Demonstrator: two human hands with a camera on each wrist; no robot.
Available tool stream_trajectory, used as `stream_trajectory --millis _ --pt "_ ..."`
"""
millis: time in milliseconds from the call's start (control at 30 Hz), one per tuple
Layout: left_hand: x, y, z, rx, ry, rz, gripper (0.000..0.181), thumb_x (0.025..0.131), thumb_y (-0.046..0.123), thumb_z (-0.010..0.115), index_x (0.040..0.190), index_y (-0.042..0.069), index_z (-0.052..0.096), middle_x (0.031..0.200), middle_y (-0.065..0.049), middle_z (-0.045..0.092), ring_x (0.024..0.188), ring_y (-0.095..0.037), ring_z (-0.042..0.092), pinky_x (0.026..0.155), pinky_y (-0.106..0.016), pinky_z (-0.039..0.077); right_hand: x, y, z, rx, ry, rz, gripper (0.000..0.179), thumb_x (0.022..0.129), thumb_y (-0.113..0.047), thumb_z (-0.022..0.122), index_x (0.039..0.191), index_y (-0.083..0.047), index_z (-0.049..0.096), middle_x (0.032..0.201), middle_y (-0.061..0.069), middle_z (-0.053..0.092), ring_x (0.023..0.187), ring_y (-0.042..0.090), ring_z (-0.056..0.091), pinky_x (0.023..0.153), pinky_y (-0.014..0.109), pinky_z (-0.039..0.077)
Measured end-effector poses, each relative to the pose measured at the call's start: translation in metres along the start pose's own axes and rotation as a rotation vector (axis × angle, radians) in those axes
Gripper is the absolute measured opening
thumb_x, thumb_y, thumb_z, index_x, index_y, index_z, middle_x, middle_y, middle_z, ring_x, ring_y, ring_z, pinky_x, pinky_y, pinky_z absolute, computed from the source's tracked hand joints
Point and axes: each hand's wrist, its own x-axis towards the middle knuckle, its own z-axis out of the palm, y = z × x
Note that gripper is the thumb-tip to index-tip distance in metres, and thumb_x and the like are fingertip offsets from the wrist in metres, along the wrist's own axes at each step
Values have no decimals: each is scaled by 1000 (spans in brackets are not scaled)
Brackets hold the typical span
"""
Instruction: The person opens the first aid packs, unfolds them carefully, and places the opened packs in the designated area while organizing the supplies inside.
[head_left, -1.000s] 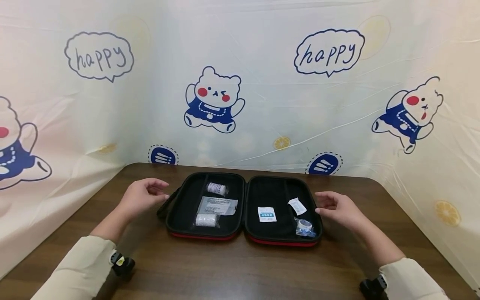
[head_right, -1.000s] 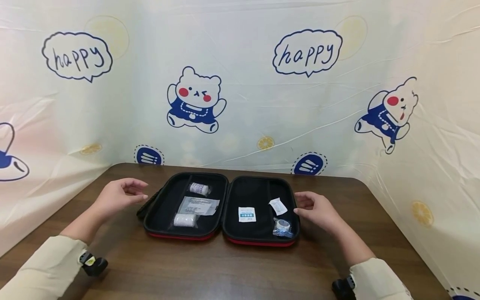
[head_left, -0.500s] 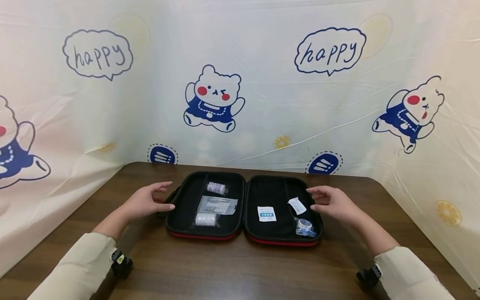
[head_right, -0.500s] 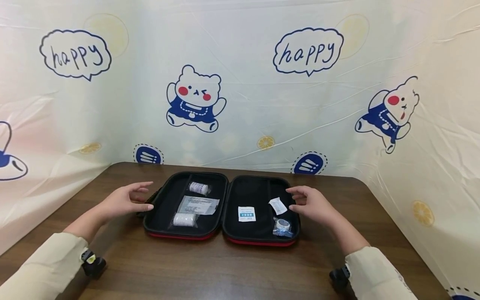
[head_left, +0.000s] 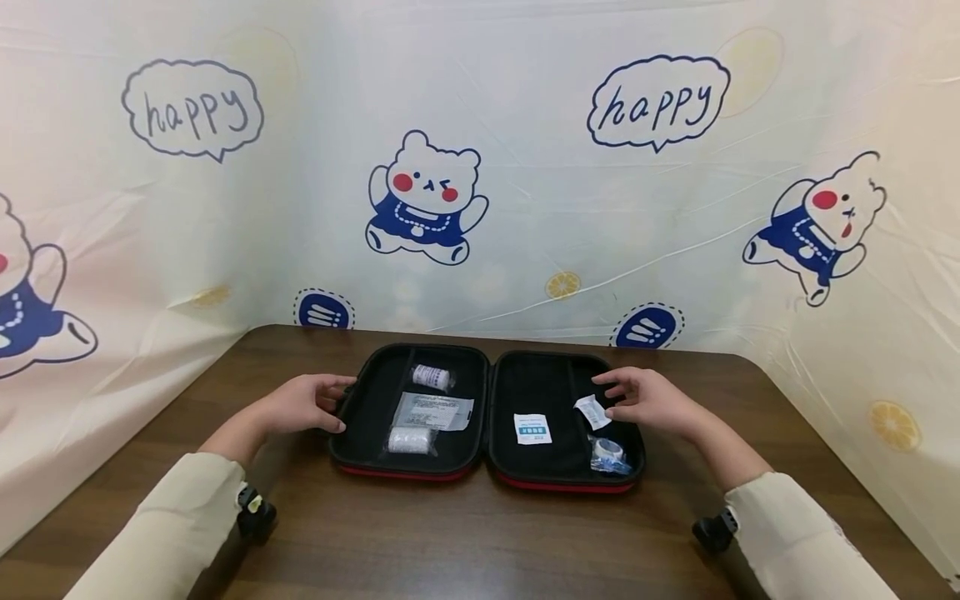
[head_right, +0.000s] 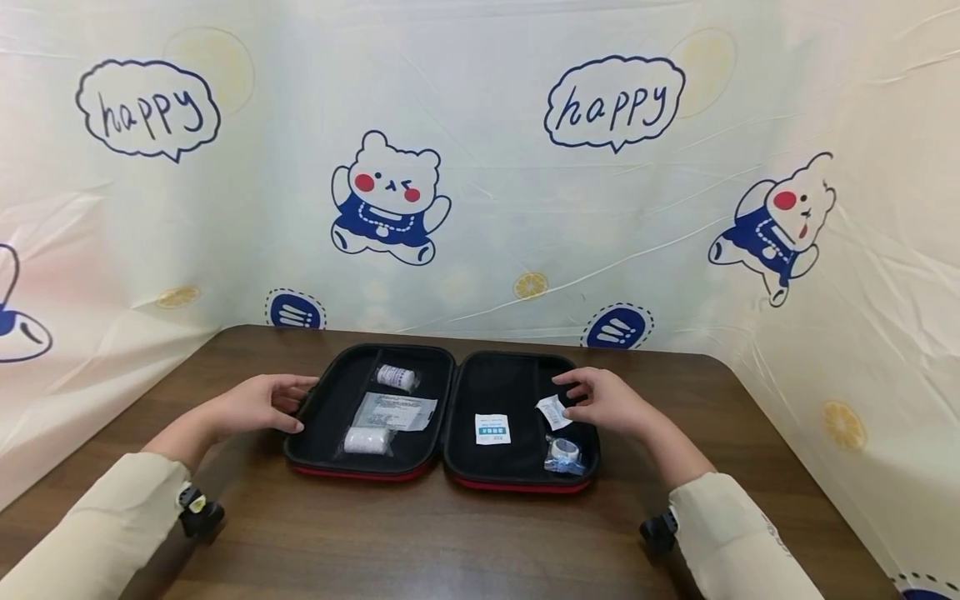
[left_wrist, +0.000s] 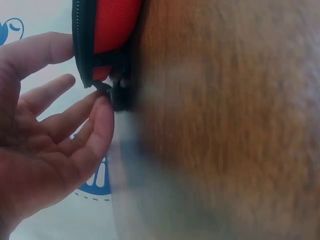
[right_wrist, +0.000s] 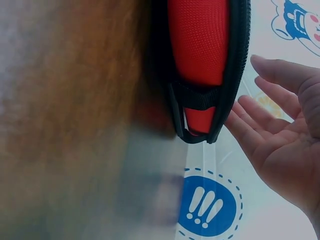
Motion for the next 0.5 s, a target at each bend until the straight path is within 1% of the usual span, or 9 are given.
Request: stream_trajectory --millis 100,233,367,500 --pt "2 0 -1 -35 -22 -9 75 78 11 80 142 -4 43 132 -31 52 114 -41 58 93 -52 48 5 -1 -3 -33 -24 7 49 87 -7 72 132 1 56 126 27 58 110 38 61 80 40 56" --pt "2 -1 0 -84 -36 -18 74 79 8 79 142 -7 43 133 -31 52 115 -41 57 95 -50 48 12 -4 -11 -66 -66 18 48 87 -6 71 132 2 56 127 25 58 111 35 61 83 41 55" --pt "1 -1 1 -101 -36 -16 74 79 6 78 142 -8 41 134 -32 51 115 -41 56 95 -51 48 20 -8 -18 -43 -96 52 46 88 -6 70 132 2 56 132 24 55 111 33 61 86 43 54" --pt "0 -1 3 -104 -28 -15 74 79 6 77 143 -8 41 135 -32 50 116 -42 55 95 -51 47 28 -10 -21 -20 -115 82 45 89 -6 69 131 1 57 134 24 54 110 32 62 86 41 54"
